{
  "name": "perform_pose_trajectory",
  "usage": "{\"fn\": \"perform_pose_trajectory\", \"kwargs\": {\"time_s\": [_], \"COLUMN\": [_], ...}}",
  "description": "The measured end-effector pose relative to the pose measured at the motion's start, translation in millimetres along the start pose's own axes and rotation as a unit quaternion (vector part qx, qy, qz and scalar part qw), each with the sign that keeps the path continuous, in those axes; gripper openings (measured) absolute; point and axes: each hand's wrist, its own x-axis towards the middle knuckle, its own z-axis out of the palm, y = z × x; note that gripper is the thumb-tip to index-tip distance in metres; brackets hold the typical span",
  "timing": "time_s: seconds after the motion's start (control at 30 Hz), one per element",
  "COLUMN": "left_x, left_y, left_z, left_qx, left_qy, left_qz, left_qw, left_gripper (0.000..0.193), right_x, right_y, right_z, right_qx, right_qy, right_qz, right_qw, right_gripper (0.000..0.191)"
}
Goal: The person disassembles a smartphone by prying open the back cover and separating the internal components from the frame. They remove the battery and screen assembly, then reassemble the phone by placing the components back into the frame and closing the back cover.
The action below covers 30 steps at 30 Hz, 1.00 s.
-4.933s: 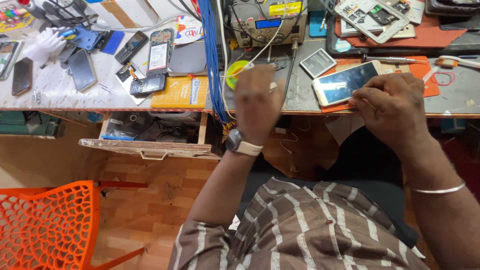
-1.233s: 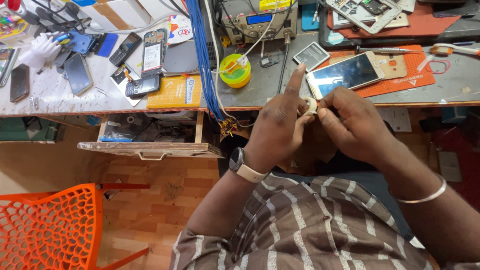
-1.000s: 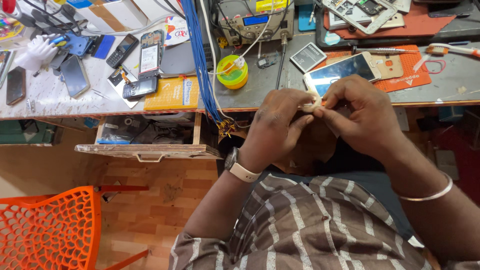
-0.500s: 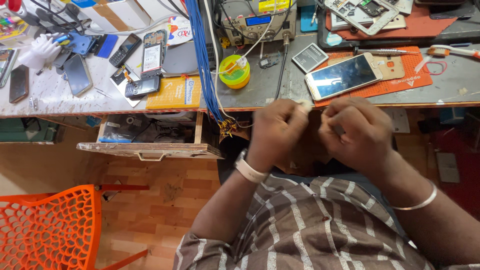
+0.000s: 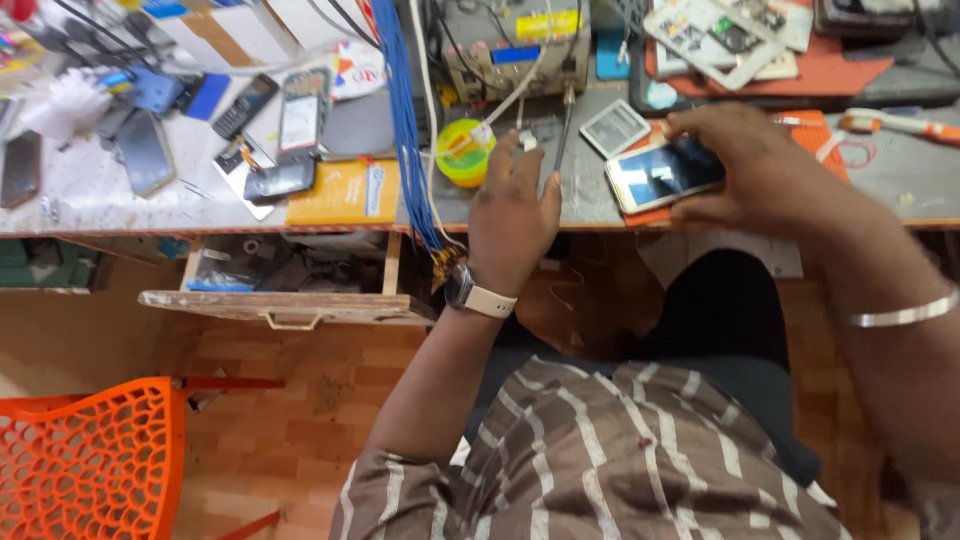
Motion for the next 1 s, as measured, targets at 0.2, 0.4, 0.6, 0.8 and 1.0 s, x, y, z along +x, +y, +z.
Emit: {"fn": "perform_pose_trajectory", "kwargs": {"time_s": [0.2,0.4,0.6,0.8,1.0], "left_x": [-12.4,-21.7,-31.0,-19.4,-16.8], "left_y": [17.3,38.2,50.3,48.8,32.9], "left_z": [-12.0,-16.5,4.2,36.7,17.4], "left_qx": [-0.040,-0.142,-0.315,-0.749,-0.826], "left_qy": [0.016,0.010,0.019,-0.039,-0.125], "left_qz": [-0.018,-0.042,-0.130,-0.208,-0.265], "left_qw": [0.999,0.989,0.940,0.628,0.481], "left_gripper": [0.029,0.028,0.053,0.050,0.043], "right_x": [33.2,37.6,11.9,-18.6,-35.9], "right_y": [11.9,-2.5,-21.9,-87.1,-98.4], "right_z": [-5.2,-10.2,-16.7,22.5,-8.7], "right_qx": [-0.145,-0.076,0.043,0.277,0.286], "right_qy": [-0.168,-0.123,0.069,0.238,0.186], "right_qz": [0.085,0.109,0.053,0.084,0.093], "right_qw": [0.971,0.983,0.995,0.927,0.935], "right_gripper": [0.088,0.090,0.066,0.056,0.023]}}
